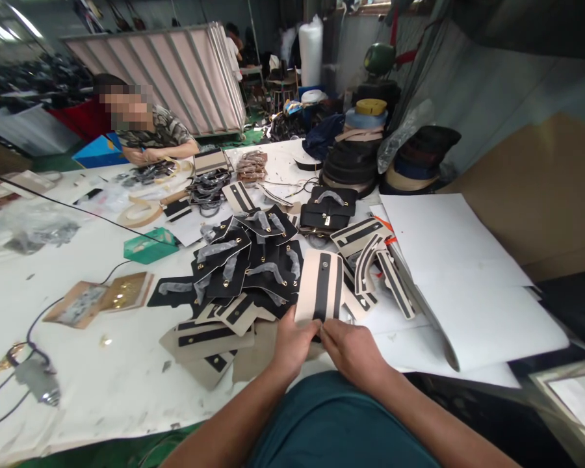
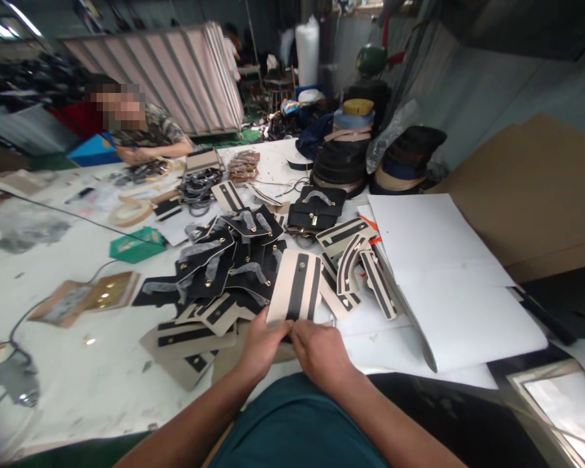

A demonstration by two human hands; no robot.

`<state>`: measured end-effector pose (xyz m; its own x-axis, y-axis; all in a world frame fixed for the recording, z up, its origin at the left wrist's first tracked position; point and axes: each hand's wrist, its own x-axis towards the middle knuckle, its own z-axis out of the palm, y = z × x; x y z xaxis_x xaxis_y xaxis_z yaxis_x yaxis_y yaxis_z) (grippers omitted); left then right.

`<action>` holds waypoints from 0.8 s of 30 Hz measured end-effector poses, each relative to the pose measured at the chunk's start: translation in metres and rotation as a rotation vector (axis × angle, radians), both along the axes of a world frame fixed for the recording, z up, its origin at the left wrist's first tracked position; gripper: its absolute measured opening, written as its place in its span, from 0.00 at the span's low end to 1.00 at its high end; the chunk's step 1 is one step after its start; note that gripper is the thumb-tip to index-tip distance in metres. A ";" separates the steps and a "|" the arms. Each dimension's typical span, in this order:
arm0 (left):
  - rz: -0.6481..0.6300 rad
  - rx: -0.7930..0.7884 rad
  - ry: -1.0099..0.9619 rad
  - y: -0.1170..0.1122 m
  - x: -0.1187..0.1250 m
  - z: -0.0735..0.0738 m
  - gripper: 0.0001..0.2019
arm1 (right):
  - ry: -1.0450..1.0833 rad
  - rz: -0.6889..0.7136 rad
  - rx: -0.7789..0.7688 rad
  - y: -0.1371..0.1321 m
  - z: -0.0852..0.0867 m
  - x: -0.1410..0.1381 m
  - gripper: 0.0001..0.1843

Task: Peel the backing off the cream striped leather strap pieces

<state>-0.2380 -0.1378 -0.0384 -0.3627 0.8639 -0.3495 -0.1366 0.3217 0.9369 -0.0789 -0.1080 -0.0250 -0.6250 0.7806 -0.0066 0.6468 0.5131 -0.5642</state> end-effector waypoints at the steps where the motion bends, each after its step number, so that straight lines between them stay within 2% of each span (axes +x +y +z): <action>1: 0.010 0.026 0.000 0.001 0.004 -0.006 0.21 | -0.002 0.022 0.050 0.000 -0.002 0.001 0.15; 3: 0.042 0.059 -0.018 0.004 0.009 -0.022 0.21 | 0.006 0.066 0.108 -0.003 -0.005 0.003 0.16; 5: 0.112 0.014 -0.025 0.009 0.008 -0.040 0.20 | 0.048 0.165 0.113 -0.007 -0.003 0.005 0.16; 7: 0.192 -0.081 -0.014 0.014 -0.001 -0.060 0.19 | 0.124 0.283 0.055 -0.011 0.004 0.005 0.16; 8: 0.211 -0.119 -0.012 0.016 -0.008 -0.069 0.19 | 0.175 0.298 -0.001 -0.012 0.008 0.005 0.16; 10: 0.175 -0.153 -0.025 0.016 -0.022 -0.087 0.21 | 0.295 0.183 -0.196 -0.011 0.017 0.006 0.15; 12: 0.089 -0.156 -0.043 0.013 -0.035 -0.102 0.22 | 0.434 -0.023 -0.475 -0.005 0.023 0.012 0.12; 14: 0.024 -0.188 -0.031 0.006 -0.044 -0.114 0.21 | 0.532 -0.169 -0.716 0.004 0.024 0.021 0.19; 16: 0.001 -0.222 0.076 -0.003 -0.049 -0.121 0.20 | 0.569 -0.241 -0.807 0.012 0.021 0.032 0.20; 19: 0.061 -0.133 0.413 -0.015 -0.052 -0.115 0.25 | 0.586 -0.336 -0.751 0.023 0.016 0.043 0.20; 21: 0.073 -0.003 0.583 -0.020 -0.048 -0.099 0.28 | 0.605 -0.418 -0.670 0.029 0.013 0.045 0.20; 22: 0.026 0.050 0.595 -0.020 -0.043 -0.087 0.28 | 0.622 -0.450 -0.623 0.031 0.013 0.045 0.20; 24: -0.154 0.127 0.485 -0.015 -0.030 -0.059 0.29 | 0.668 -0.481 -0.545 0.037 0.016 0.042 0.19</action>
<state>-0.2675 -0.1531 -0.0969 -0.3222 0.9446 -0.0623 0.3627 0.1839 0.9136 -0.0370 -0.0714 -0.0094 -0.2484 0.9473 -0.2021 0.1811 -0.1596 -0.9704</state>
